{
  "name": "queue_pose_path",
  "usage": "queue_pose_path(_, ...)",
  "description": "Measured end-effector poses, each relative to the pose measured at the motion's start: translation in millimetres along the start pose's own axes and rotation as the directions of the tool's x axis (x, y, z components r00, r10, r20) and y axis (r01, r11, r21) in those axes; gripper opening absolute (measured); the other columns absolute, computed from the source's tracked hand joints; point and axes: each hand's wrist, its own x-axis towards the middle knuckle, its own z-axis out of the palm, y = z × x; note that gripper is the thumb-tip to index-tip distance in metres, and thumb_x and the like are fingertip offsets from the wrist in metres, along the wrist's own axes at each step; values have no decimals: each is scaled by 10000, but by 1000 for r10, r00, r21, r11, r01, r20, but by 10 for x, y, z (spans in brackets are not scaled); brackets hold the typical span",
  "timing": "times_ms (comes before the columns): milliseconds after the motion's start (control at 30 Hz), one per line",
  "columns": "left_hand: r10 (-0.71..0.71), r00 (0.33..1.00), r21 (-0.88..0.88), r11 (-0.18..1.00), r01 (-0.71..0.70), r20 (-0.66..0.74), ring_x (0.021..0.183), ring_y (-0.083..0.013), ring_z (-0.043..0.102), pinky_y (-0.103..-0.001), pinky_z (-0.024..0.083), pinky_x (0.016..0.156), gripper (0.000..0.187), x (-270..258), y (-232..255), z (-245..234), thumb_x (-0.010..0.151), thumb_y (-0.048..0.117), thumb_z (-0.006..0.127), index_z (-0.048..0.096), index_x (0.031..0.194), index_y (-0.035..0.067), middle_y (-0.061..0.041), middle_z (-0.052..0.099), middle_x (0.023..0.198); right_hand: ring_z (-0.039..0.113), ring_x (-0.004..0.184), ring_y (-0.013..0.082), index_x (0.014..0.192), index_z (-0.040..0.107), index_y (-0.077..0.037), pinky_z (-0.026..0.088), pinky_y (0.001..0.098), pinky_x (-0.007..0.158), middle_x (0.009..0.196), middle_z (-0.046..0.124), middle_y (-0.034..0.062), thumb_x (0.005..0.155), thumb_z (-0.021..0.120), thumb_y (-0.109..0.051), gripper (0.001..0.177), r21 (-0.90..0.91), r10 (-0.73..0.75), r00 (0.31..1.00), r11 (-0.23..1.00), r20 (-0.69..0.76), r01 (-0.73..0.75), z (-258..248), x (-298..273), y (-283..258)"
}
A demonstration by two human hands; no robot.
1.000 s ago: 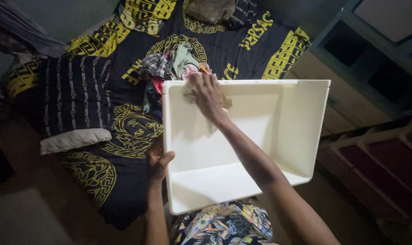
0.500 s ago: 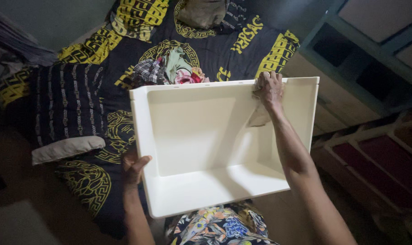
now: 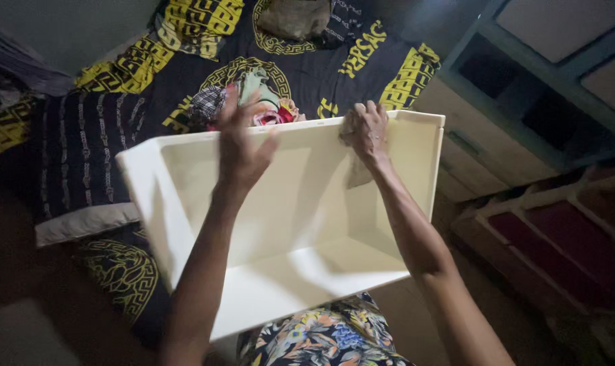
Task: The person wipes the interior surfaces of a white plastic container using a cloth. They hold the container with one hand and scrub the sides and bottom with the other, moving the cloth across different areas throughout the clip.
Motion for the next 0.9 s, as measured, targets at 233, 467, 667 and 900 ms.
queue_pose_path(233, -337, 664, 481, 876, -39, 668, 1002, -360, 715, -501, 546, 931, 397, 380, -465, 886, 772, 250, 796, 713, 1151, 164, -164, 747, 1017, 537, 1056, 355, 1015, 624, -107, 469, 469, 948, 1053, 604, 110, 531, 901, -199, 565, 15, -8, 999, 1000, 47, 7, -122, 36, -496)
queue_pose_path(467, -258, 710, 413, 910, -50, 655, 969, -410, 714, -511, 574, 848, 361, 330, -1180, 1216, 762, 62, 679, 751, 1106, 145, -201, 744, 1015, 556, 1173, 320, 1232, 583, -123, 453, 477, 953, 1187, 610, 78, 808, 777, -156, 467, 19, -151, 977, 988, -152, 155, 215, -183, -1308)
queue_pose_path(667, -287, 659, 377, 926, 6, 695, 970, -371, 718, -494, 565, 875, 424, 332, -1017, 795, 747, 92, 668, 778, 1115, 272, -165, 751, 1031, 551, 1144, 363, 1228, 574, -120, 443, 498, 993, 1142, 591, 131, 785, 774, -197, 492, -80, -216, 972, 975, -96, 209, 73, -48, -777)
queue_pose_path(900, -248, 621, 298, 954, 25, 744, 1008, -358, 702, -510, 529, 918, 460, 329, -867, 824, 710, 242, 662, 748, 1158, 297, -138, 759, 1058, 328, 1502, 463, 1522, 411, -67, 314, 521, 1260, 1600, 369, 241, 853, 728, 1, 743, 87, 46, 894, 996, -446, -8, 70, -361, -332)
